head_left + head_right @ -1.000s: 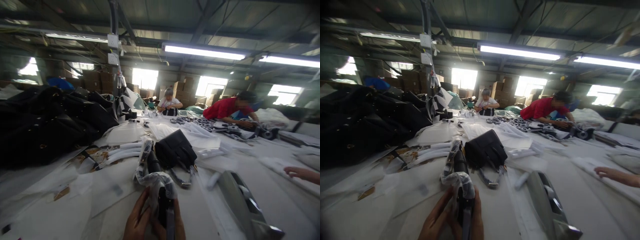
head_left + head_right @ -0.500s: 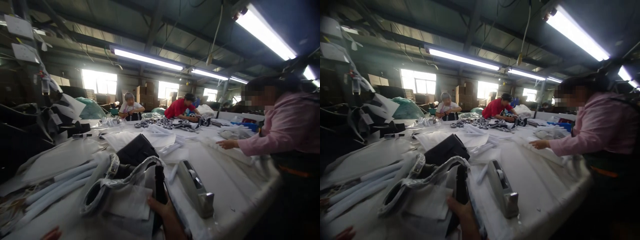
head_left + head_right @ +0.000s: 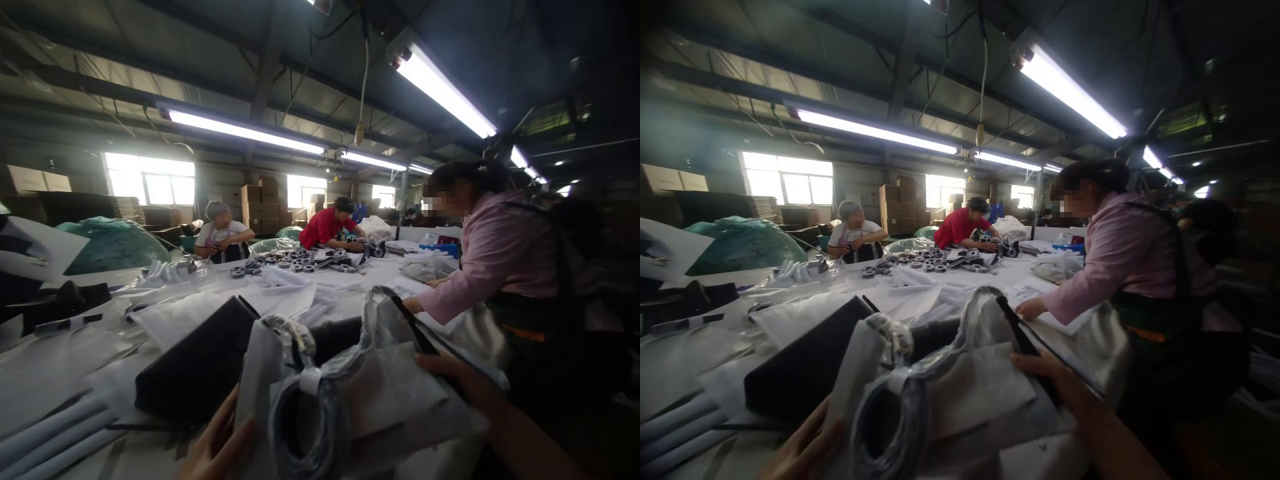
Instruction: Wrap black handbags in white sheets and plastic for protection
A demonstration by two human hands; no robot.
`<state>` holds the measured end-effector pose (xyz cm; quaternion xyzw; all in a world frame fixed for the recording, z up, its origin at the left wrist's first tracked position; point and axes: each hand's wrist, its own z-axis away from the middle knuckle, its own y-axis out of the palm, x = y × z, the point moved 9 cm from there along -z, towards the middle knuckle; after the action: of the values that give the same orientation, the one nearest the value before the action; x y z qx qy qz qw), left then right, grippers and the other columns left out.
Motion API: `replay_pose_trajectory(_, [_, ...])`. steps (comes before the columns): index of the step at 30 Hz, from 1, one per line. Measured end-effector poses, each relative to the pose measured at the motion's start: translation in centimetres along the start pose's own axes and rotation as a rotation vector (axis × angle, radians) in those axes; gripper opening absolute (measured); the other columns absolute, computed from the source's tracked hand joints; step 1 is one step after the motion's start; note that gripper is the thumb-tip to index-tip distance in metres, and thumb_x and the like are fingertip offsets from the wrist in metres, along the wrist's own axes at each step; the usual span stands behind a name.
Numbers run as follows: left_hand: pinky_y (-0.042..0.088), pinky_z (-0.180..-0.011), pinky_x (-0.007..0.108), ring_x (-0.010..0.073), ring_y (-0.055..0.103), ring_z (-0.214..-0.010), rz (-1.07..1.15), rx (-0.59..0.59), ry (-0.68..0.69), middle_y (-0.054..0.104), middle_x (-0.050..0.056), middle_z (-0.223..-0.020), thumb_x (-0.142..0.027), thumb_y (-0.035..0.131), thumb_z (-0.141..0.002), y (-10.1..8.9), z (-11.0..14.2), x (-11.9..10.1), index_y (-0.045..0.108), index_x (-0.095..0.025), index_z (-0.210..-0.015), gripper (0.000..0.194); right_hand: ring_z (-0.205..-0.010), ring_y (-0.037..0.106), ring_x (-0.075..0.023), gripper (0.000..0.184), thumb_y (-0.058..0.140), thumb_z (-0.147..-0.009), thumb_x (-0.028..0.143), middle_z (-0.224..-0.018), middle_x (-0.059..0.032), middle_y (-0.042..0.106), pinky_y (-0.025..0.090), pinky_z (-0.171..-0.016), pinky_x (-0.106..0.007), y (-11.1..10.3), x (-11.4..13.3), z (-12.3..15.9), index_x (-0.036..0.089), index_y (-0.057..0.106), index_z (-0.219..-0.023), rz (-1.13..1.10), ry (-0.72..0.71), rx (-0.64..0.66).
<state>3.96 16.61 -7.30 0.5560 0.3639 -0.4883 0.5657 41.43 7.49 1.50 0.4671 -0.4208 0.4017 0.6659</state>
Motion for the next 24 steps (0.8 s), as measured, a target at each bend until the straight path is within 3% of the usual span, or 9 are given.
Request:
replay_pose_trajectory(2, [0.053,-0.101,0.047,0.0390,0.056,-0.126,0.140,0.164,-0.094,0.062,0.011,-0.137,-0.051,0.087,-0.063,7.5,-1.0,-1.2,0.041,-0.025,-0.147,0.100,-0.064,0.071,-0.0215,0.026,0.083,-0.068,0.027,-0.071,-0.0063,0.075,0.057,-0.063,-0.028,-4.7,2.9,-1.0,0.014,0.074,-0.089,0.008,0.013,-0.102])
replay_pose_trajectory(5, [0.060,-0.086,0.036,0.0329,0.064,-0.118,0.099,0.393,-0.095,0.064,0.010,-0.134,-0.038,0.084,-0.073,17.1,-3.1,-3.8,0.041,-0.028,-0.146,0.085,-0.064,0.071,-0.0226,0.018,0.080,-0.071,0.028,-0.071,-0.0087,0.076,0.058,-0.068,-0.029,-11.6,6.6,-2.4,0.014,0.075,-0.079,0.014,-0.062,-0.203])
replay_pose_trajectory(8, [0.060,-0.072,0.027,0.0263,0.068,-0.110,-0.026,0.480,-0.123,0.066,0.008,-0.129,-0.035,0.074,-0.083,23.6,-6.5,-4.0,0.027,-0.030,-0.152,0.083,-0.084,0.073,-0.0316,0.020,0.079,-0.068,0.033,-0.084,-0.0162,0.078,0.057,-0.078,-0.035,-18.1,8.9,-3.0,0.015,0.076,-0.076,0.095,-0.247,-0.391])
replay_pose_trajectory(10, [0.059,-0.068,0.027,0.0248,0.070,-0.103,-0.078,0.515,-0.173,0.067,0.009,-0.126,-0.032,0.070,-0.086,26.9,-8.9,-2.7,0.021,-0.028,-0.154,0.084,-0.100,0.070,-0.0369,0.027,0.073,-0.073,0.041,-0.098,-0.0236,0.075,0.054,-0.083,-0.041,-21.3,8.9,-3.2,0.014,0.076,-0.077,0.121,-0.324,-0.508])
replay_pose_trajectory(12, [0.059,-0.069,0.030,0.0249,0.070,-0.100,-0.137,0.535,-0.243,0.065,0.011,-0.128,-0.031,0.068,-0.088,29.2,-11.1,-0.4,0.015,-0.027,-0.155,0.085,-0.112,0.064,-0.0396,0.034,0.066,-0.076,0.045,-0.110,-0.0286,0.071,0.051,-0.086,-0.046,-23.5,7.7,-3.6,0.014,0.077,-0.081,0.114,-0.323,-0.574])
replay_pose_trajectory(15, [0.060,-0.076,0.040,0.0264,0.068,-0.102,-0.246,0.544,-0.361,0.055,0.013,-0.137,-0.032,0.064,-0.091,31.0,-13.9,3.4,0.016,-0.026,-0.155,0.079,-0.120,0.059,-0.0403,0.030,0.067,-0.070,0.044,-0.119,-0.0295,0.067,0.053,-0.088,-0.047,-25.7,4.7,-4.5,0.017,0.078,-0.080,0.138,-0.243,-0.633])
replay_pose_trajectory(20, [0.056,-0.087,0.048,0.0272,0.062,-0.109,-0.418,0.533,-0.483,0.050,0.013,-0.138,-0.036,0.060,-0.096,31.5,-17.1,8.3,0.039,-0.023,-0.144,0.054,-0.110,0.065,-0.0424,0.028,0.073,-0.056,0.044,-0.111,-0.0252,0.071,0.058,-0.083,-0.047,-28.6,-0.1,-7.0,0.022,0.075,-0.072,0.206,-0.090,-0.667])
replay_pose_trajectory(24, [0.056,-0.088,0.047,0.0268,0.061,-0.110,-0.526,0.527,-0.474,0.051,0.012,-0.138,-0.037,0.059,-0.096,31.2,-18.1,9.8,0.043,-0.022,-0.141,0.050,-0.099,0.071,-0.0407,0.041,0.071,-0.061,0.055,-0.091,-0.0214,0.075,0.059,-0.078,-0.047,-29.6,-1.0,-10.1,0.018,0.074,-0.079,0.292,-0.131,-0.655])
